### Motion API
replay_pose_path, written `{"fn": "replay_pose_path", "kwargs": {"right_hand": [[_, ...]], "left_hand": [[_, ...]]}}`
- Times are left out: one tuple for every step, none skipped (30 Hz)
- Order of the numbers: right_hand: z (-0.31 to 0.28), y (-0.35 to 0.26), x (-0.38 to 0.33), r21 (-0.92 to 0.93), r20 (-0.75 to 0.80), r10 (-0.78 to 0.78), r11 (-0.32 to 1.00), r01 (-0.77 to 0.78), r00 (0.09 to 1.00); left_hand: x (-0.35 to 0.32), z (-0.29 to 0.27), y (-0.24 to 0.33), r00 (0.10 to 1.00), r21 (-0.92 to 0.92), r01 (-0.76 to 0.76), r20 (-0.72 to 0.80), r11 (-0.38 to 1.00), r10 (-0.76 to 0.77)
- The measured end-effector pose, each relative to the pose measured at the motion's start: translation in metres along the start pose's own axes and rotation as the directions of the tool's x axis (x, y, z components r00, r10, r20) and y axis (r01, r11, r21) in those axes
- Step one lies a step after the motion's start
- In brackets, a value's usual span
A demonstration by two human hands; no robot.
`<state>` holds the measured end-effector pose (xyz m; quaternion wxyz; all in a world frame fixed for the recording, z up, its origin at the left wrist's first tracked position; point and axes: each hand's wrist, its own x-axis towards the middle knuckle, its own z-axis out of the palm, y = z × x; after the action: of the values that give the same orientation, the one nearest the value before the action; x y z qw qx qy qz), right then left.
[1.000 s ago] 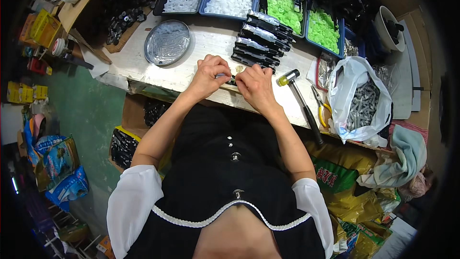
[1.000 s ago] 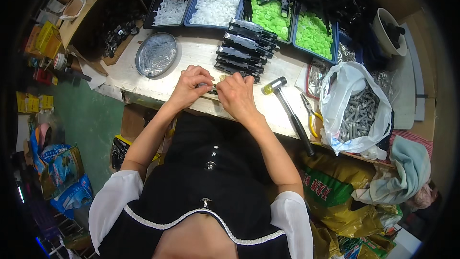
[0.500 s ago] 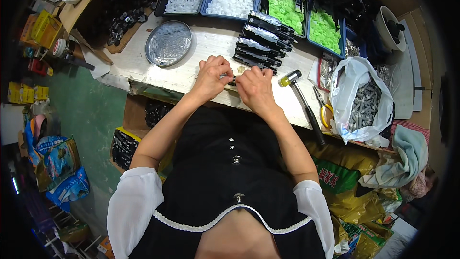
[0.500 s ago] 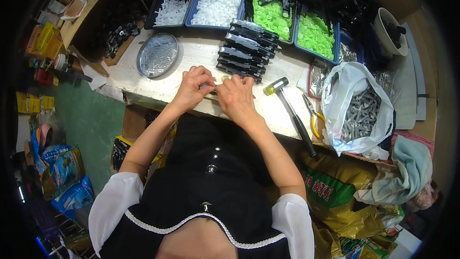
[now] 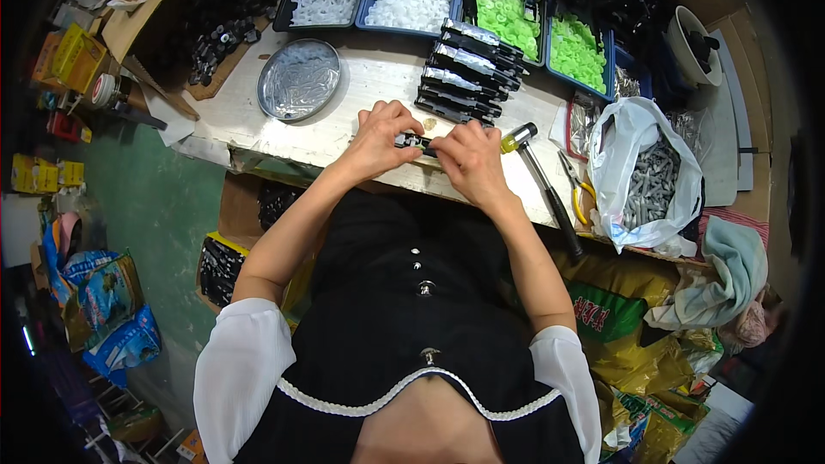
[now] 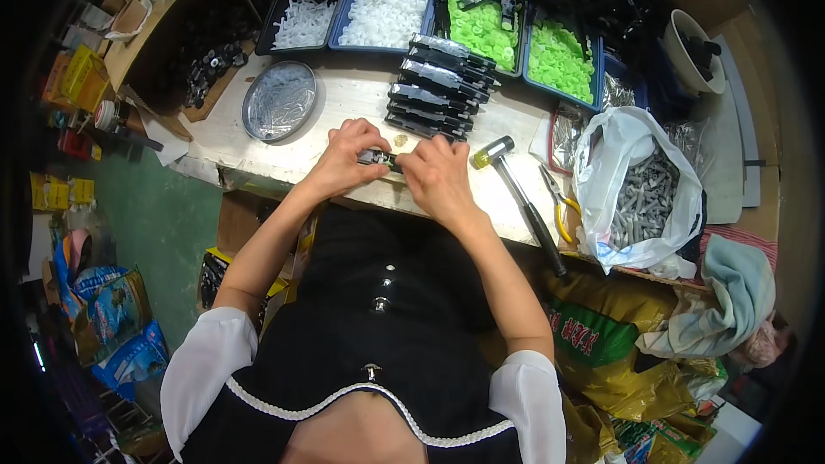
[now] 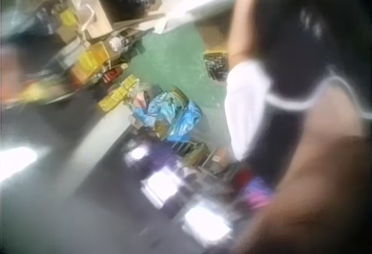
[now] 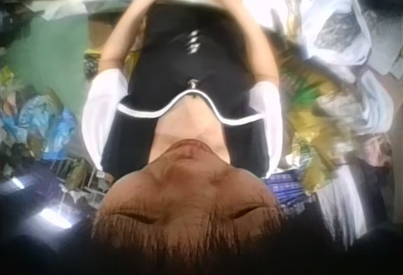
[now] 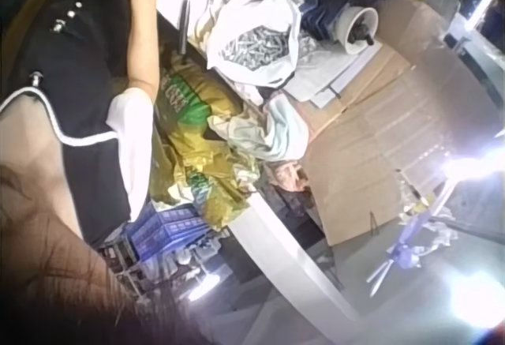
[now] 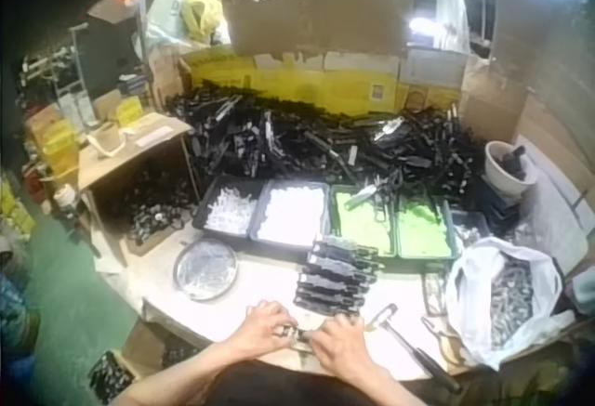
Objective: The person assembles components by hand at a workstation, picking small plastic and metal pieces from various bins and a bag, joining them together, and using a small hammer to tap parts into place.
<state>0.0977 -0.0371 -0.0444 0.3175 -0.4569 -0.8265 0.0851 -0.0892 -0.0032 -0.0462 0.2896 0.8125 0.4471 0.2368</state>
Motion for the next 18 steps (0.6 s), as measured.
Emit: {"fn": "replay_pose_path", "kwargs": {"right_hand": [[0.001,-0.001,0.001,0.001,0.000,0.001,1.000,-0.001,1.000],[0.002,-0.002,0.003,-0.018,0.015,0.006,1.000,-0.005,1.000],[0.002,-0.003,0.003,-0.034,0.031,0.012,0.999,-0.011,0.999],[-0.001,-0.005,0.004,-0.048,0.050,0.017,0.999,-0.015,0.999],[-0.001,-0.005,0.004,-0.047,0.049,0.018,0.999,-0.016,0.999],[-0.002,-0.004,0.004,-0.033,0.056,0.019,0.999,-0.017,0.998],[-0.004,-0.002,0.003,-0.022,0.061,0.020,1.000,-0.019,0.998],[-0.008,-0.001,0.002,-0.028,0.053,0.025,0.999,-0.024,0.998],[-0.013,0.003,0.002,-0.006,0.028,0.046,0.999,-0.046,0.999],[-0.020,0.007,0.002,0.013,0.001,0.068,0.998,-0.068,0.998],[-0.026,0.009,-0.001,0.005,-0.020,0.100,0.995,-0.100,0.995],[-0.032,0.017,-0.004,0.022,-0.076,0.125,0.992,-0.124,0.989],[-0.042,0.031,-0.008,0.031,-0.138,0.152,0.988,-0.149,0.979],[-0.058,0.045,-0.016,0.016,-0.183,0.172,0.985,-0.172,0.968],[-0.066,0.065,-0.026,0.120,-0.204,0.267,0.962,-0.247,0.942],[-0.079,0.077,-0.034,0.159,-0.240,0.392,0.918,-0.363,0.888],[-0.090,0.093,-0.044,0.090,-0.295,0.419,0.907,-0.411,0.859],[-0.100,0.108,-0.054,-0.055,-0.305,0.426,0.885,-0.463,0.852]], "left_hand": [[0.002,-0.001,0.001,1.000,0.000,0.000,0.001,1.000,0.000],[0.005,-0.002,0.001,1.000,0.009,-0.005,0.016,1.000,0.005],[0.006,-0.003,0.000,0.999,0.016,-0.008,0.032,1.000,0.007],[0.008,-0.003,0.000,0.999,0.046,-0.029,0.036,0.999,0.028],[0.010,-0.004,0.001,0.999,0.047,-0.030,0.037,0.998,0.028],[0.012,-0.005,0.003,0.998,0.066,-0.039,0.061,0.997,0.035],[0.014,-0.006,0.006,0.995,0.085,-0.052,0.086,0.995,0.045],[0.016,-0.008,0.009,0.995,0.086,-0.062,0.089,0.994,0.055],[0.022,-0.010,0.011,0.984,0.159,-0.090,0.169,0.983,0.063],[0.028,-0.013,0.014,0.966,0.230,-0.128,0.248,0.965,0.069],[0.025,-0.015,0.018,0.959,0.259,-0.162,0.267,0.952,0.091],[0.024,-0.017,0.020,0.951,0.349,-0.196,0.294,0.916,0.092],[0.028,-0.017,0.024,0.942,0.432,-0.240,0.319,0.869,0.102],[0.033,-0.018,0.031,0.923,0.440,-0.287,0.366,0.851,0.122],[0.037,-0.023,0.038,0.905,0.462,-0.323,0.405,0.826,0.127],[0.047,-0.022,0.040,0.898,0.340,-0.360,0.377,0.869,0.225],[0.065,-0.023,0.053,0.886,0.271,-0.392,0.368,0.879,0.281],[0.087,-0.020,0.069,0.885,0.253,-0.398,0.359,0.882,0.297]]}}
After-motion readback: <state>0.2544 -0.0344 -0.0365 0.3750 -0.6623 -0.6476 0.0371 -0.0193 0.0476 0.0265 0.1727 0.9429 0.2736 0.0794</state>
